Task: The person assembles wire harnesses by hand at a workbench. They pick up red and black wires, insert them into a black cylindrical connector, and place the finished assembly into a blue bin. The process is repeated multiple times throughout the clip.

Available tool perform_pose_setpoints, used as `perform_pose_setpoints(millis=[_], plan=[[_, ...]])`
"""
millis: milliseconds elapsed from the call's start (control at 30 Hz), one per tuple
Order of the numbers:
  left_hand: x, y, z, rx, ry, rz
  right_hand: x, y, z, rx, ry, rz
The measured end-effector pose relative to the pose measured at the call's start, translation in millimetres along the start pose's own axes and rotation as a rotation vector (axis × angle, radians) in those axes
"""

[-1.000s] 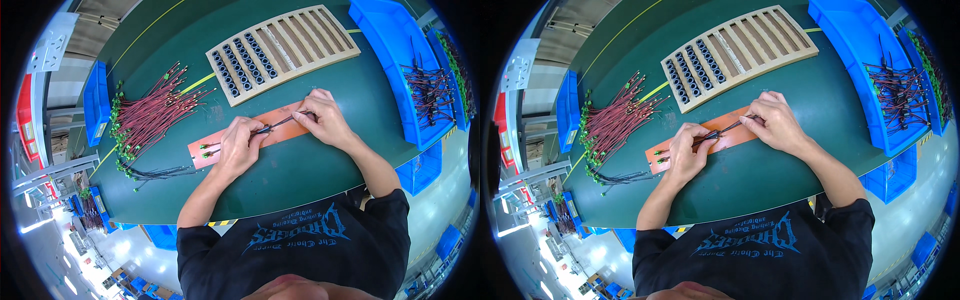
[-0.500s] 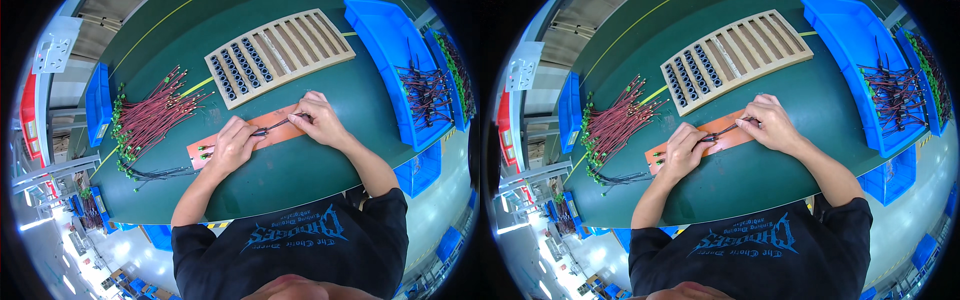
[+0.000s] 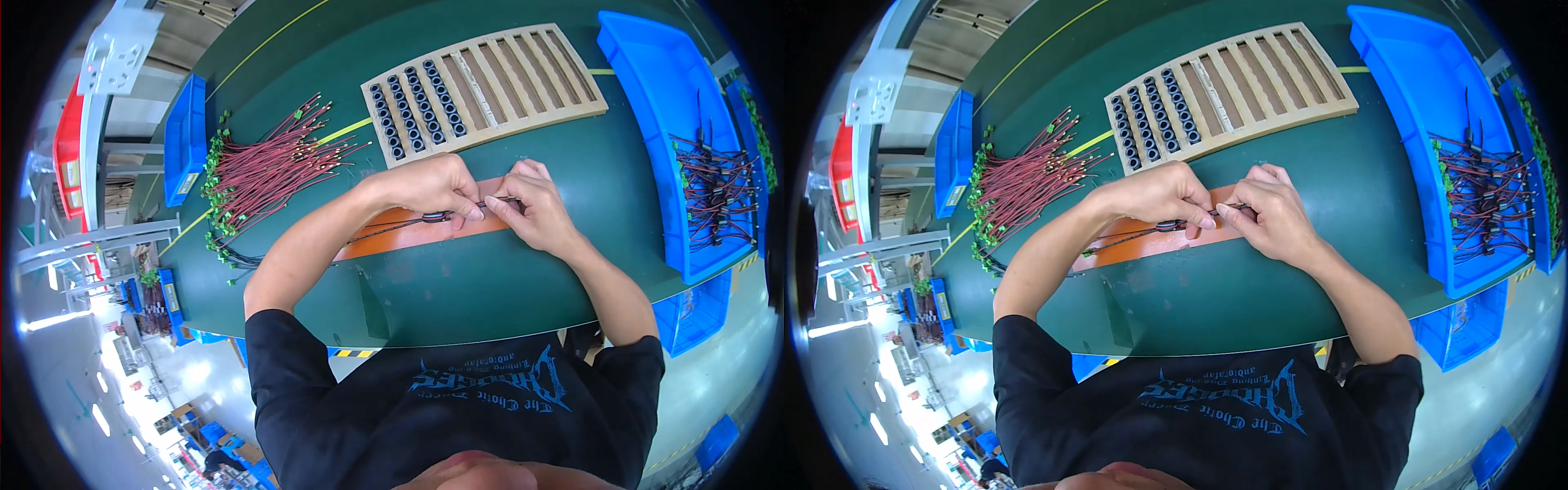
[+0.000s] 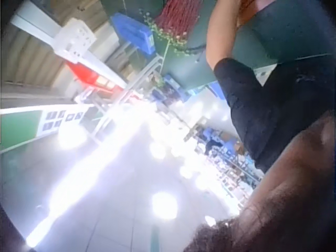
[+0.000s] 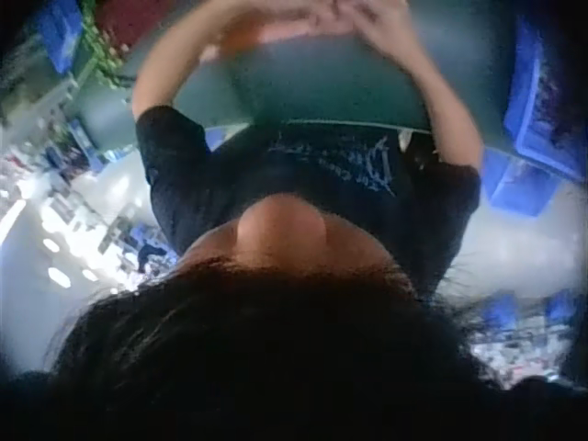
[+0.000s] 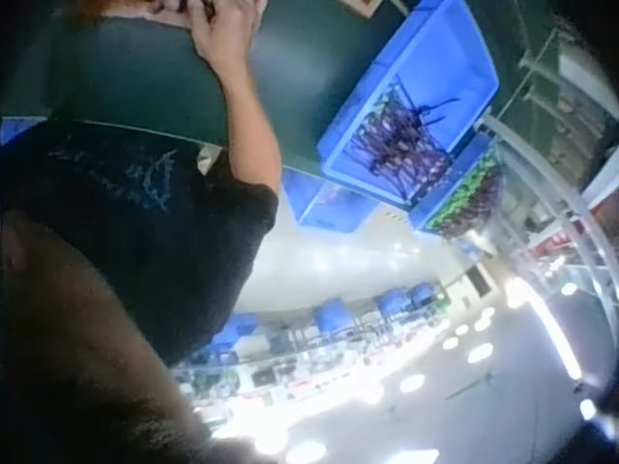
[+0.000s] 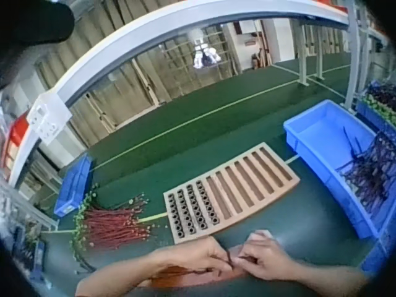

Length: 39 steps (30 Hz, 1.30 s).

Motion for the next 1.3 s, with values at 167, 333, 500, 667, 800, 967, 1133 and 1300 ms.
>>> perform_pose_setpoints(millis=[167,333,500,667,800,967,1133,1300], plan=[[9.5,6.0,-17.8,-0.262,0.201,-0.167,0.8,-3.9,-3.6,0.001,-0.066,0.015],[21.3,10.2,0.7,-0.012,0.173,-0.290,0.4,-6.5,0.5,0.058,-0.095,-0.019],[17.9,55.0,8.5,0.090,0.108,-0.415,-1.3,-5.3,-2.5,0.082,-0.085,-0.060],[26.0,78.2,16.7,0.108,-0.002,-0.445,4.3,-13.8,16.0,0.133,-0.216,-0.167],[20.6,101.5,-2.1,0.082,0.286,-0.425,21.4,-39.3,42.1,0.168,-0.678,-0.327],[32.0,122.8,-7.0,0.159,0.607,-0.452,31.4,-96.9,95.0,0.345,-1.261,-0.183],[37.2,134.8,1.8,0.245,0.620,-0.639,51.0,-141.9,114.0,0.319,-1.317,-0.128],[16.0,147.0,2.2,0.235,0.603,-0.858,68.2,-157.1,118.5,0.238,-1.363,-0.212]])
Point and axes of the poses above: each hand's wrist, its own y-axis away from the middle knuckle, its own x-axis out of the palm, z = x × y, the point moved 1 cm from there along -y, towards the middle knuckle, and after that the axes turned 3 degrees about -x, right-handed, at the moved point
